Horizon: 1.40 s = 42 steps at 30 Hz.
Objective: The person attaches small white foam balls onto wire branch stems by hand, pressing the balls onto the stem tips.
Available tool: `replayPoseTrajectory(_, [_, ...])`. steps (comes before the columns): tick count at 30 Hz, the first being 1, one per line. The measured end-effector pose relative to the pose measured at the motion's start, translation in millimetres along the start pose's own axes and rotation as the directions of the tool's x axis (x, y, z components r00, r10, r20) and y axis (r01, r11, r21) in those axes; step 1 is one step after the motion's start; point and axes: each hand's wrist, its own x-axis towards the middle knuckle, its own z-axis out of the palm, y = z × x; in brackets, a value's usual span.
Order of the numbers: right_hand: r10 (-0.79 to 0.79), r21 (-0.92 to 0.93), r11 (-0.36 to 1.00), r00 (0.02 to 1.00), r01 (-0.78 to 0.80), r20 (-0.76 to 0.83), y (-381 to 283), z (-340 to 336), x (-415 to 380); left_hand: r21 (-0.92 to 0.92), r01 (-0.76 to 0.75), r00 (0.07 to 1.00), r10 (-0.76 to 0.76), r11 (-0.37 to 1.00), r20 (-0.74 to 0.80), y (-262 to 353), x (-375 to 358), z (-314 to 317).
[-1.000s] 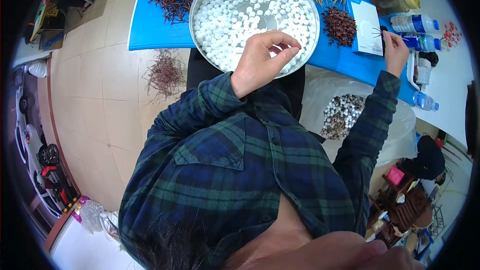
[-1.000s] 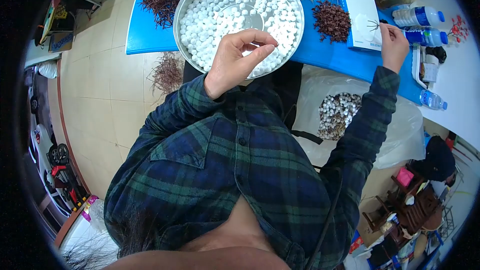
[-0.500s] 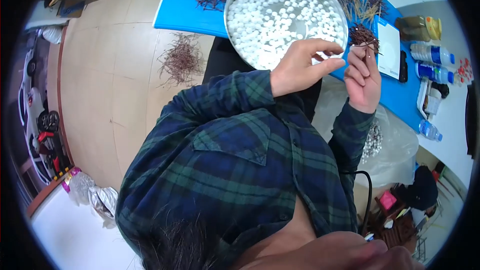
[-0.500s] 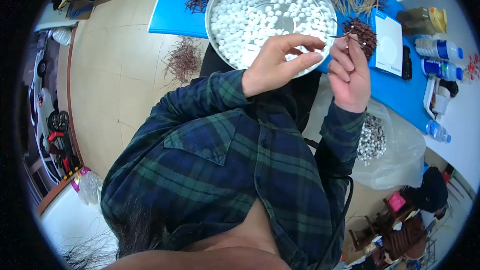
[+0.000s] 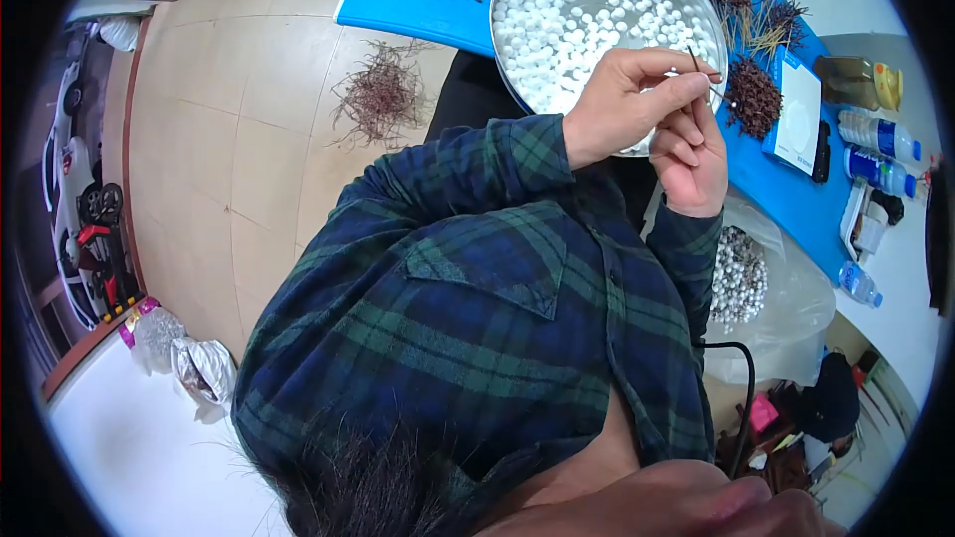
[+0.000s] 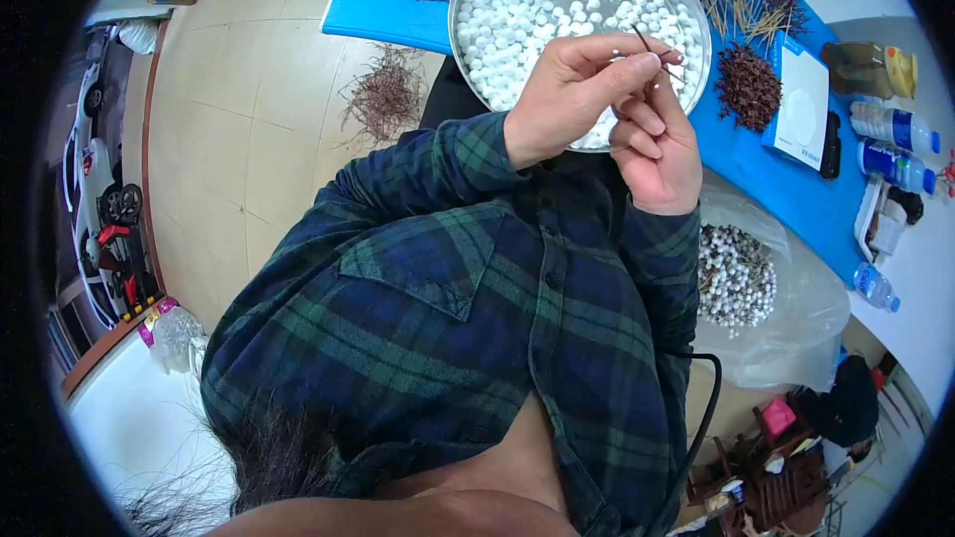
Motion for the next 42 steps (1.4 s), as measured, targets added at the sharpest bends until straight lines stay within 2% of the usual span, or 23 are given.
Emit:
replayPoseTrajectory(1, [0.016,-0.179,0.984,1.0,-0.02,-0.024,2,7,-2,0.007,0.015,1.0,-0.015,1.0,-0.018,3,0,-2])
replayPoseTrajectory(3, [0.037,-0.512,0.856,0.996,-0.071,-0.076,4,23,-6,0.02,0.044,0.998,-0.043,0.999,-0.054,10,2,-7])
replayPoseTrajectory(4, [0.041,-0.655,0.749,0.994,-0.099,-0.103,5,27,-7,0.027,0.058,0.996,-0.056,0.998,-0.072,12,2,-11])
replayPoseTrajectory(5, [-0.047,-0.813,0.571,0.985,-0.112,-0.168,1,28,-8,0.027,0.061,0.995,-0.059,0.998,-0.075,13,4,-16])
replayPoseTrajectory(6, [-0.146,-0.921,0.361,0.967,-0.144,-0.208,-4,27,-10,0.035,0.001,0.996,0.002,0.999,-0.087,14,7,-23])
replayPoseTrajectory(7, [-0.142,-0.92,0.363,0.967,-0.148,-0.211,-8,28,-8,0.044,-0.059,0.993,0.063,0.997,-0.1,16,10,-30])
replayPoseTrajectory(8, [-0.248,-0.982,0.086,0.951,-0.171,-0.187,-12,30,-5,0.053,-0.119,0.986,0.124,0.992,-0.111,17,12,-37])
replayPoseTrajectory(9, [-0.339,-0.959,-0.197,0.932,-0.206,-0.13,-16,30,-1,0.064,-0.178,0.975,0.185,0.982,-0.121,18,12,-41])
replayPoseTrajectory(10, [-0.336,-0.959,-0.194,0.932,-0.207,-0.133,-21,25,4,0.067,-0.176,0.975,0.183,0.982,-0.125,19,11,-44])
replayPoseTrajectory(12, [-0.32,-0.823,-0.563,0.939,-0.079,0.129,-30,11,18,0.104,-0.125,0.978,0.141,0.987,-0.157,21,8,-50])
replayPoseTrajectory(14, [-0.201,-0.536,-0.844,0.911,0.026,0.361,-34,2,26,0.136,-0.074,0.977,0.099,0.988,-0.191,20,5,-54])
replayPoseTrajectory(15, [-0.199,-0.537,-0.843,0.912,0.028,0.359,-33,2,27,0.136,-0.072,0.976,0.098,0.988,-0.195,19,3,-55])
replayPoseTrajectory(19, [-0.137,-0.313,-0.946,0.978,-0.082,0.158,-23,14,34,0.165,-0.034,0.976,0.068,0.986,-0.205,15,-3,-61])
replayPoseTrajectory(20, [-0.136,-0.314,-0.946,0.978,-0.081,0.156,-22,13,35,0.165,-0.033,0.976,0.067,0.986,-0.208,14,-4,-62])
replayPoseTrajectory(30, [0.024,-0.388,-0.916,0.981,0.098,0.191,-26,-6,53,0.188,-0.006,0.979,0.044,0.982,-0.198,6,-2,-64])
replayPoseTrajectory(34, [0.165,-0.321,-0.929,0.982,0.186,0.091,-31,-3,57,0.213,0.003,0.979,0.04,0.977,-0.199,7,-3,-62])
replayPoseTrajectory(39, [0.041,-0.246,-0.968,0.999,0.048,0.036,-13,12,52,0.221,0.01,0.98,0.034,0.975,-0.195,7,-2,-63])
replayPoseTrajectory(42, [0.084,-0.254,-0.961,0.991,0.109,0.109,-20,-2,55,0.213,0.006,0.98,0.036,0.977,-0.195,6,-3,-63])
